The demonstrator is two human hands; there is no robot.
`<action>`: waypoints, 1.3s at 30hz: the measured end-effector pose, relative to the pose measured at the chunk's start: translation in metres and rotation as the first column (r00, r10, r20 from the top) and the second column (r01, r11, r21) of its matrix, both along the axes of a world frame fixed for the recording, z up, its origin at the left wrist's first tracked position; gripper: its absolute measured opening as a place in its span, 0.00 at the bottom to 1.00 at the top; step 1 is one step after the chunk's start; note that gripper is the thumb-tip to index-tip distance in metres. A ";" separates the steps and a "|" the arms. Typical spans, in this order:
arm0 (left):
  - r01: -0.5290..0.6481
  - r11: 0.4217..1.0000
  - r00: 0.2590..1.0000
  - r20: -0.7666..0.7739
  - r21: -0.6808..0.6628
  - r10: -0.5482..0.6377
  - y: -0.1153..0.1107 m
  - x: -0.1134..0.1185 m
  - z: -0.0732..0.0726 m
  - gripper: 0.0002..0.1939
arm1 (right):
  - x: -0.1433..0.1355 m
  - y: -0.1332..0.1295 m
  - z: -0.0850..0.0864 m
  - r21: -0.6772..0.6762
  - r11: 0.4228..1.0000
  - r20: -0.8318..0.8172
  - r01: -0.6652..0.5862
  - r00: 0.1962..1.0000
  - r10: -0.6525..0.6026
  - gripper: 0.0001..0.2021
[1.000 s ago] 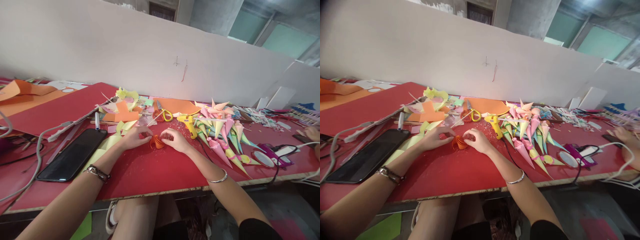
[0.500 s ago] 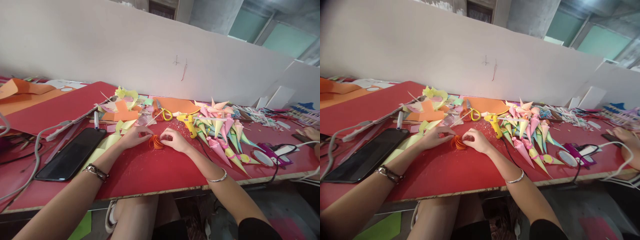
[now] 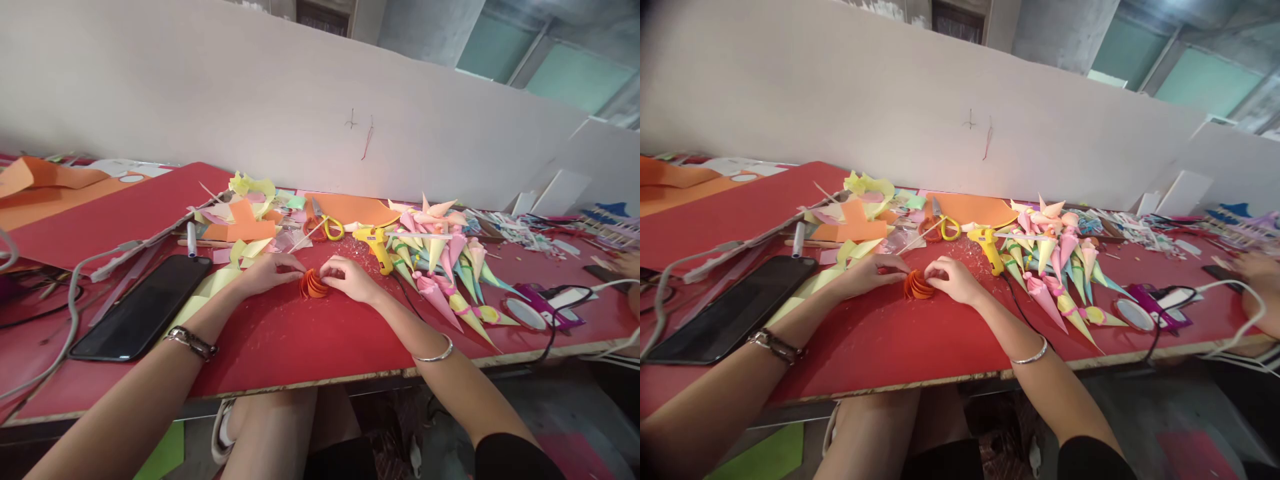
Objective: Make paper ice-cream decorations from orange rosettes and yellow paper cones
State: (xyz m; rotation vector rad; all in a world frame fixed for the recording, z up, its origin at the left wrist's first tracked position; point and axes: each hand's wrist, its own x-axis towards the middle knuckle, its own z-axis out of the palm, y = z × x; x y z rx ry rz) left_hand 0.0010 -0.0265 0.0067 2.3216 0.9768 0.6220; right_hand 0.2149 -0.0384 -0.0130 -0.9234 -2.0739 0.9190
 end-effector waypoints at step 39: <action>0.062 0.998 0.994 0.096 -0.018 -0.060 -0.004 0.007 0.001 0.11 | -0.001 -0.002 0.003 -0.008 0.998 -0.029 -0.062 0.998 0.062 0.01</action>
